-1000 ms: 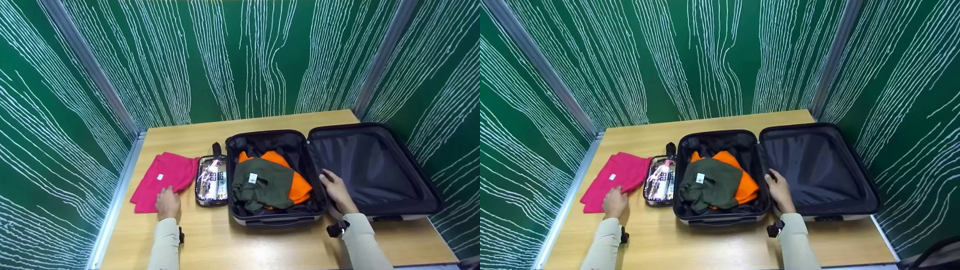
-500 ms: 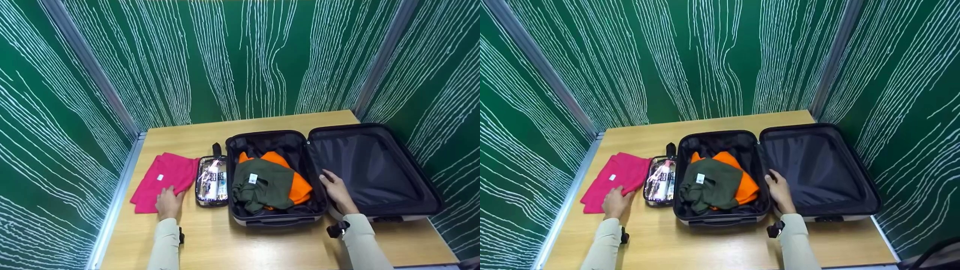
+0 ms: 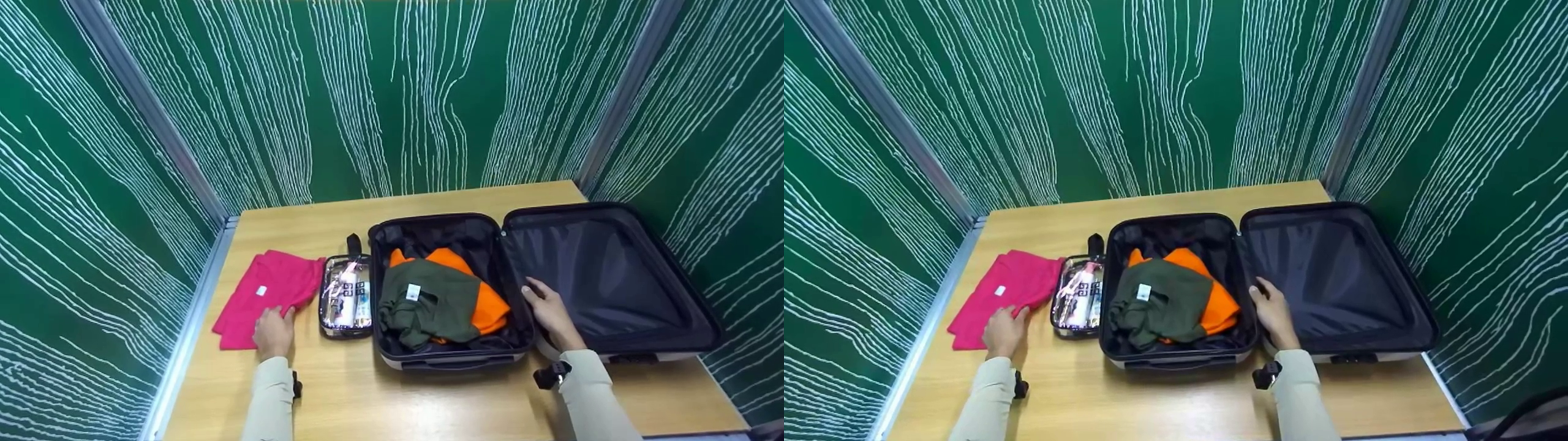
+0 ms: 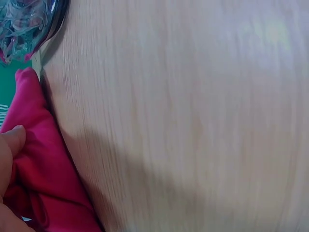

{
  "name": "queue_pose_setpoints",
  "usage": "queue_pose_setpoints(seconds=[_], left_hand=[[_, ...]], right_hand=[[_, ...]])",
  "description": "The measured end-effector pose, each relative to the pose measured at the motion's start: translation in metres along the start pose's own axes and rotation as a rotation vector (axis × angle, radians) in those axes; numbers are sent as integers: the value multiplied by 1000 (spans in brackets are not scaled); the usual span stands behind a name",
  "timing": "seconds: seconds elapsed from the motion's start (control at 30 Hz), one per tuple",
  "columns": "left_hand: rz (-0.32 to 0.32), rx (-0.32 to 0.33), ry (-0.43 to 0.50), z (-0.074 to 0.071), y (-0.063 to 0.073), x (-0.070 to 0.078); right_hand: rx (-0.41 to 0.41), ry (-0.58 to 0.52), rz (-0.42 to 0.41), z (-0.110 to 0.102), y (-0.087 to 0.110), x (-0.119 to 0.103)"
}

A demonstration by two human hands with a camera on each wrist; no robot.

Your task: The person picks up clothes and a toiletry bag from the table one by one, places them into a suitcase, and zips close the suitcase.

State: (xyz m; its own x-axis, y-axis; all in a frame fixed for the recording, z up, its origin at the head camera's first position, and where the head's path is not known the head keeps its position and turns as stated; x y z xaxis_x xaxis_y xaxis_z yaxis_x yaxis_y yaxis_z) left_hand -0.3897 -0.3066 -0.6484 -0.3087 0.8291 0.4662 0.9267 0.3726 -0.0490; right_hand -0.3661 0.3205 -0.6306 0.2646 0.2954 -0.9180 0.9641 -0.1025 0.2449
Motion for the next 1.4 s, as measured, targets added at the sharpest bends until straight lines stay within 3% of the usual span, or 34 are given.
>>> queue_pose_setpoints(seconds=[0.13, 0.37, 0.87, 1.23, 1.4], left_hand=[[-19, -5, 13, 1, 0, -3], [-20, 43, -5, -3, 0, -3], [-46, -21, 8, 2, 1, -6], [-44, 0, -2, 2, 1, -5], [-50, -8, -7, 2, 2, -4]], right_hand=[[-1, 5, 3, 1, 1, -1], [-12, -8, 7, 2, 2, -2], [-21, 51, -5, 1, 1, -1], [-80, 283, -59, 3, 5, -7], [-12, 446, -116, 2, 8, -13]])
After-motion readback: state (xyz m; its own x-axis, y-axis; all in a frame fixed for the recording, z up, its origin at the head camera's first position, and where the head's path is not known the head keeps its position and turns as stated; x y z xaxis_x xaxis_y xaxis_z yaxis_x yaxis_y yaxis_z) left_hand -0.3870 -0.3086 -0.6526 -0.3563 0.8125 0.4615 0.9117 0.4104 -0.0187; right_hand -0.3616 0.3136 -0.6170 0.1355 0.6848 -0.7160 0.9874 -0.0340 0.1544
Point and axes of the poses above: each hand's wrist, its own y-axis away from the middle knuckle, its own z-axis out of the palm, x = y × z, the point moved 10 cm from there along -y, towards the middle knuckle, and after that the axes turned 2 degrees about -y, right-handed, at the moved point
